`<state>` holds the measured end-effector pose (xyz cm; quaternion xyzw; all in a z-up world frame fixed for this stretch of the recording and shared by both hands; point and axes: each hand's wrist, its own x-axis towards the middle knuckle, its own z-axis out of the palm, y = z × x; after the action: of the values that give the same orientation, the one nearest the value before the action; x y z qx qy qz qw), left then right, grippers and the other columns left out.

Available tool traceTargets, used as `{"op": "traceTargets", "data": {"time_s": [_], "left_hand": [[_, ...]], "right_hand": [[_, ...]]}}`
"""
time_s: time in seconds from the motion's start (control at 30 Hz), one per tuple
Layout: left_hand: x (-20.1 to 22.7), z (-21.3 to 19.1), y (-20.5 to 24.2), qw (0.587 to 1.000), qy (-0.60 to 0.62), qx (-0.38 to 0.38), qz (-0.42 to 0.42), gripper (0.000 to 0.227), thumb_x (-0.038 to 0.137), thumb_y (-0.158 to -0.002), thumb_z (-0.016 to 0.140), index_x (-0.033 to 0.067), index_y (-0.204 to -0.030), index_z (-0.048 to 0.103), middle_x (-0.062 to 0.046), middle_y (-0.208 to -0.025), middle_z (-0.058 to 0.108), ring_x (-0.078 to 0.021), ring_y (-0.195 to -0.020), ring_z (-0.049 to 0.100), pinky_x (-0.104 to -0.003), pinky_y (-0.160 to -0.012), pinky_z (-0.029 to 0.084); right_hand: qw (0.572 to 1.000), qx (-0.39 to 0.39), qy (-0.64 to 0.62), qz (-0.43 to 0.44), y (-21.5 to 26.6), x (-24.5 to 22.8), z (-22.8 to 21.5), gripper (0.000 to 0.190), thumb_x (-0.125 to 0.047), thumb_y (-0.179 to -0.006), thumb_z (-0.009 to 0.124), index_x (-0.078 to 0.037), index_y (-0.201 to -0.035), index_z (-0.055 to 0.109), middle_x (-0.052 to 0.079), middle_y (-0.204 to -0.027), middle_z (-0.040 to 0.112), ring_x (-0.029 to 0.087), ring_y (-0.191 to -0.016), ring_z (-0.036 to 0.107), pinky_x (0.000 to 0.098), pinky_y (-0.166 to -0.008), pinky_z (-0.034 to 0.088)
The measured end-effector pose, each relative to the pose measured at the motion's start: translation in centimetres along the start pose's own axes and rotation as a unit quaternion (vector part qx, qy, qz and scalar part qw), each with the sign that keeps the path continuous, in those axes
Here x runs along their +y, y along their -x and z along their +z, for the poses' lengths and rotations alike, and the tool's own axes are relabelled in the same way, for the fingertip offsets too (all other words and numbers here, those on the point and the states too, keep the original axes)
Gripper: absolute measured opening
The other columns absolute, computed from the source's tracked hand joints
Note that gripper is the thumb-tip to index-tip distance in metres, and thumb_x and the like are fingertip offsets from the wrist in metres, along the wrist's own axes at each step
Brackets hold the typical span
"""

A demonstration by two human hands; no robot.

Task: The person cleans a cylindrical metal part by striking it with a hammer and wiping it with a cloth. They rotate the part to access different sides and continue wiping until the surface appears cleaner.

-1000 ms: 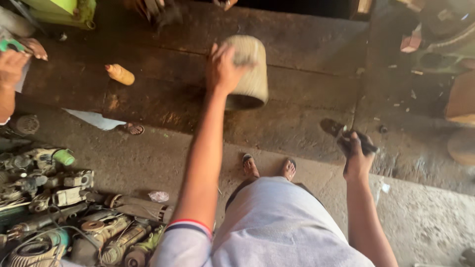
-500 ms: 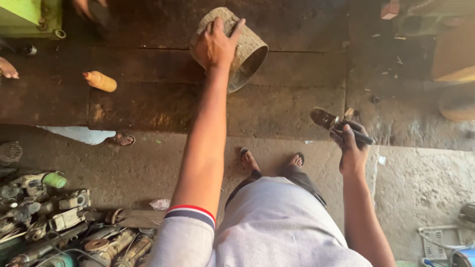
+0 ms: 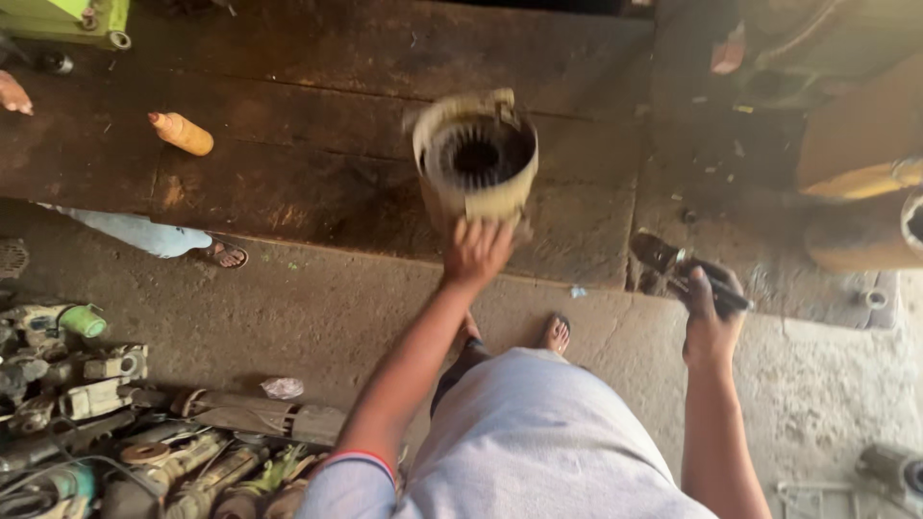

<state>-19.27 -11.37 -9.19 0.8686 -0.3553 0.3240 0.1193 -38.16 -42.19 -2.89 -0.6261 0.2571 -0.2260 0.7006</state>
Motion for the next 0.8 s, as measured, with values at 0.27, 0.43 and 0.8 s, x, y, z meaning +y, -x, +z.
{"op": "traceTargets", "data": {"time_s": [0.27,0.43,0.8], "left_hand": [[5.1,-3.7,5.1,0.984,0.043,-0.108,-0.135,0.023,0.032,-0.098,0.067,0.0129,-0.112,0.068,-0.006,-0.110,0.068,-0.0295,-0.106,0.061,-0.048,-0.101,0.047],[5.6,-4.7,3.7,0.988,0.030,-0.078,-0.131,0.033,0.034,-0.099,0.065,0.0061,-0.116,0.065,-0.012,-0.106,0.068,-0.0292,-0.103,0.063,-0.046,-0.105,0.047],[5.2,-2.9,3.0,0.976,0.088,-0.075,-0.182,0.023,0.034,-0.091,0.075,0.0125,-0.096,0.069,-0.003,-0.088,0.074,-0.0216,-0.088,0.070,-0.042,-0.091,0.048]], "right_hand": [[0.996,-0.076,-0.007,0.056,0.0,1.0,-3.7,0.026,-0.012,-0.108,0.065,0.005,-0.128,0.061,0.015,-0.118,0.067,0.022,-0.107,0.068,0.0362,-0.093,0.061],[0.990,-0.128,-0.008,0.052,-1.0,1.1,-2.4,0.027,-0.013,-0.105,0.065,0.003,-0.125,0.062,0.015,-0.117,0.069,0.023,-0.104,0.071,0.0360,-0.092,0.061],[0.988,-0.147,0.017,0.033,0.8,0.4,-1.5,0.027,-0.014,-0.105,0.065,0.004,-0.125,0.063,0.015,-0.115,0.070,0.021,-0.104,0.071,0.0330,-0.093,0.059]]}}
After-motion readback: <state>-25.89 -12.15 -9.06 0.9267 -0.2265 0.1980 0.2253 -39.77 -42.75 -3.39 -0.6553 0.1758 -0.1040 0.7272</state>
